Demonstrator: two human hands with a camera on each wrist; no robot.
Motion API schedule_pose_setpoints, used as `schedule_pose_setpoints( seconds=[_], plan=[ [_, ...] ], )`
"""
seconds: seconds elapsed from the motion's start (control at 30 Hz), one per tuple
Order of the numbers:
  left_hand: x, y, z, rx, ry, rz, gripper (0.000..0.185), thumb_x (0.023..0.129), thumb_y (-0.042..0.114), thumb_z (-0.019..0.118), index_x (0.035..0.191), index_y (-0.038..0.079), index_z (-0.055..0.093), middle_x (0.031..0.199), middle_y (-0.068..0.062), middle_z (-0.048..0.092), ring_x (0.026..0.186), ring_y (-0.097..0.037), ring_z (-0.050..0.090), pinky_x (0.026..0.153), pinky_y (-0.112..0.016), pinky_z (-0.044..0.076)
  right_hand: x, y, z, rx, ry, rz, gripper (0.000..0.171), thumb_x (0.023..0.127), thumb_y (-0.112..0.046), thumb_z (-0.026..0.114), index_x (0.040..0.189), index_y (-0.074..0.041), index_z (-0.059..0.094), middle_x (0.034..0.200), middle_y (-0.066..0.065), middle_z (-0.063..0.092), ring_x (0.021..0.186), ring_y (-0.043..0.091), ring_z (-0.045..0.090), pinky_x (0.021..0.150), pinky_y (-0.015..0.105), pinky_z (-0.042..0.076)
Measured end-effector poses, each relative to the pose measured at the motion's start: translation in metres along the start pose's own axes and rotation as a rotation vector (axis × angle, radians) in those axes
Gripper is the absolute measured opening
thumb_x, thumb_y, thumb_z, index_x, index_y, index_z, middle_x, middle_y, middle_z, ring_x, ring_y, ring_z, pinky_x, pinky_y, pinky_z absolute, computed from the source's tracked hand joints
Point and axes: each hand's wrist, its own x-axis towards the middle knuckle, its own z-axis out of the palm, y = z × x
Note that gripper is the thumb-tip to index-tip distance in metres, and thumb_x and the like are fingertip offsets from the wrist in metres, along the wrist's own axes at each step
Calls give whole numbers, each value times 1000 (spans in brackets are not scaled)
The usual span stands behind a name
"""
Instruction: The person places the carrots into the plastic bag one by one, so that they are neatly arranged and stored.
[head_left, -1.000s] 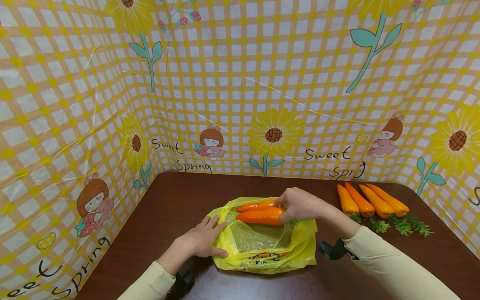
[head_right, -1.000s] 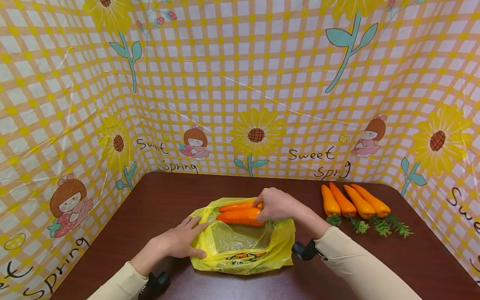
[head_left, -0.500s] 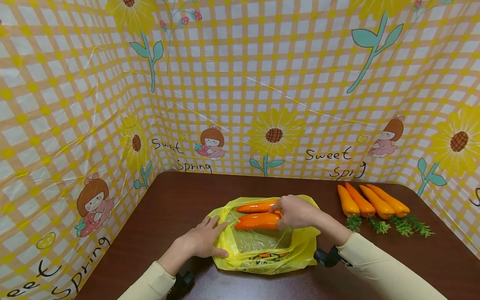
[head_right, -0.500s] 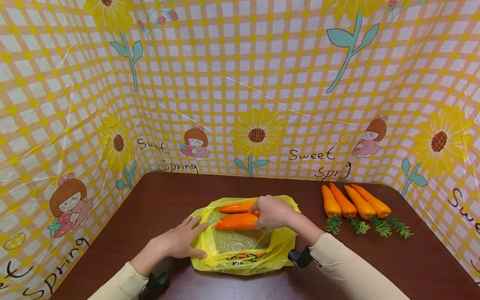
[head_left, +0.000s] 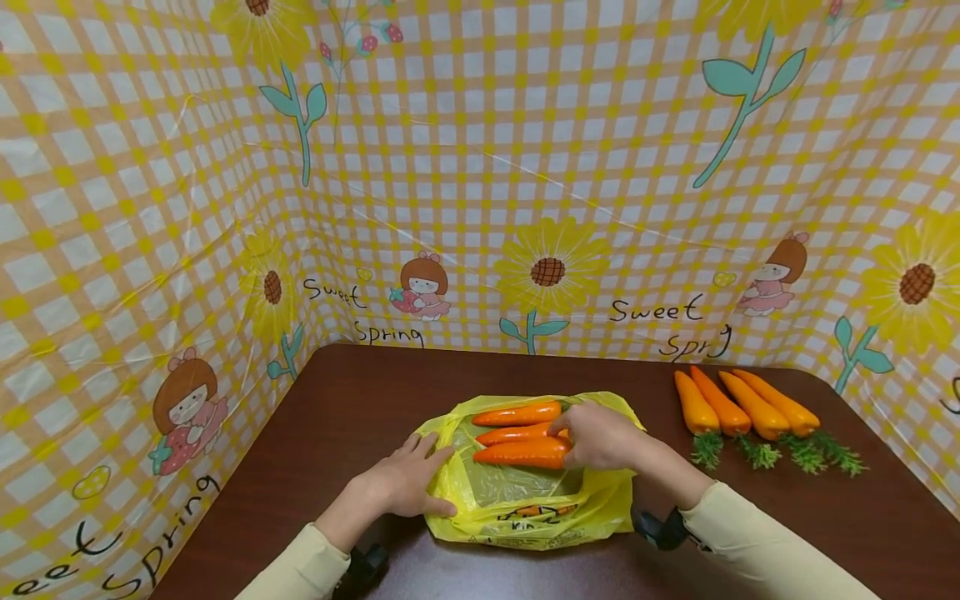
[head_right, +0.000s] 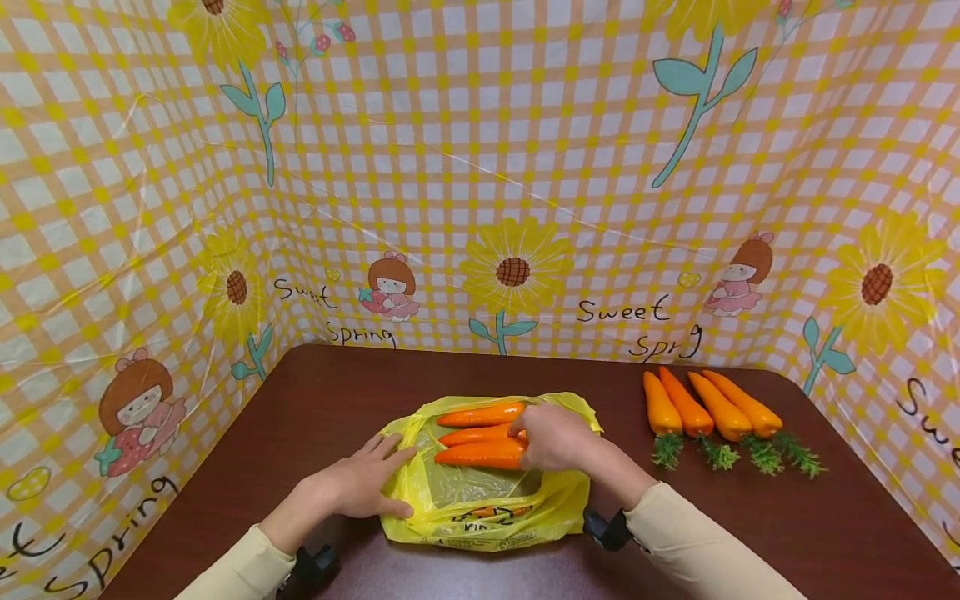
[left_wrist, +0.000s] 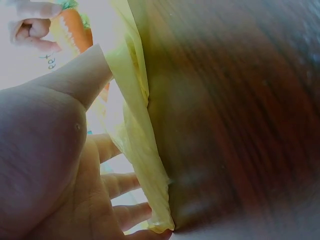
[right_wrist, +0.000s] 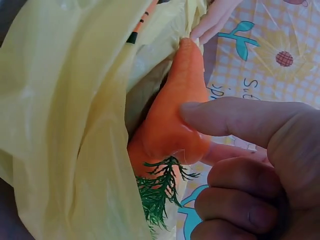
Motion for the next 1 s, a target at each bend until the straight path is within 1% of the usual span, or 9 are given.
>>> schedule_pose_setpoints(
  seconds=[0.2, 0.4, 0.43, 0.47, 0.5, 0.6, 0.73, 0.83, 1.0],
  plan=[
    [-1, -1, 3, -13, -6, -2, 88, 88, 59, 70, 158, 20, 35, 167, -14, 20, 153, -42, 19, 111, -61, 36, -2, -2, 7, -28, -9, 39, 44, 78, -14, 84, 120, -13, 75, 61, -3, 55, 54, 11, 37, 51, 27, 30],
    [-2, -1, 3, -17, -16, -12, 88, 88, 59, 70, 158, 19, 36, 167, -14, 20, 153, -42, 20, 111, -62, 36, -5, -4, 11, -16, -17, 41, 44, 78, -16, 86, 120, -15, 75, 71, -3, 64, 55, 12, 39, 51, 28, 32],
    [-2, -1, 3, -17, -18, -13, 88, 87, 59, 70, 158, 19, 36, 167, -14, 20, 153, -42, 20, 111, -62, 36, -5, -4, 11, -16, -19, 42, 44, 78, -17, 85, 120, -16, 75, 68, -2, 62, 53, 11, 37, 51, 28, 30],
    [-2, -1, 3, -16, -17, -13, 88, 87, 59, 70, 158, 19, 36, 167, -14, 20, 153, -42, 20, 111, -62, 36, -5, -4, 12, -15, -12, 41, 43, 78, -18, 86, 120, -16, 75, 71, -5, 64, 54, 11, 38, 51, 28, 31],
    [-2, -1, 3, -15, -16, -14, 88, 87, 59, 70, 158, 19, 36, 167, -14, 20, 153, -42, 20, 111, -62, 36, -5, -4, 13, -11, -8, 41, 42, 79, -19, 85, 120, -16, 75, 69, -5, 62, 53, 11, 36, 51, 27, 30],
    [-2, -1, 3, -10, -6, -11, 88, 88, 59, 70, 158, 18, 36, 167, -15, 20, 153, -43, 20, 112, -61, 36, -4, -5, 15, -20, 25, 22, 38, 81, -24, 84, 117, -17, 76, 62, -6, 52, 54, 10, 35, 51, 28, 28],
    [-2, 0, 3, -3, 3, -5, 88, 88, 58, 70, 157, 17, 37, 166, -15, 21, 152, -43, 20, 111, -61, 36, -2, -7, 20, -48, 60, -14, 36, 81, -29, 84, 114, -17, 77, 60, -7, 41, 57, 11, 38, 52, 29, 28],
    [-1, 0, 2, -5, -1, -5, 88, 88, 58, 70, 158, 18, 36, 167, -15, 20, 153, -43, 19, 111, -62, 37, 0, -7, 23, -68, 63, -21, 36, 80, -31, 85, 113, -17, 78, 62, -8, 43, 59, 11, 40, 54, 29, 29],
    [0, 1, 0, -12, -9, -5, 88, 88, 59, 69, 159, 19, 34, 167, -14, 18, 153, -42, 17, 111, -61, 36, 0, -8, 23, -81, 67, -17, 24, 80, -28, 85, 100, -17, 77, 60, -7, 35, 56, 11, 33, 52, 30, 25]
  ],
)
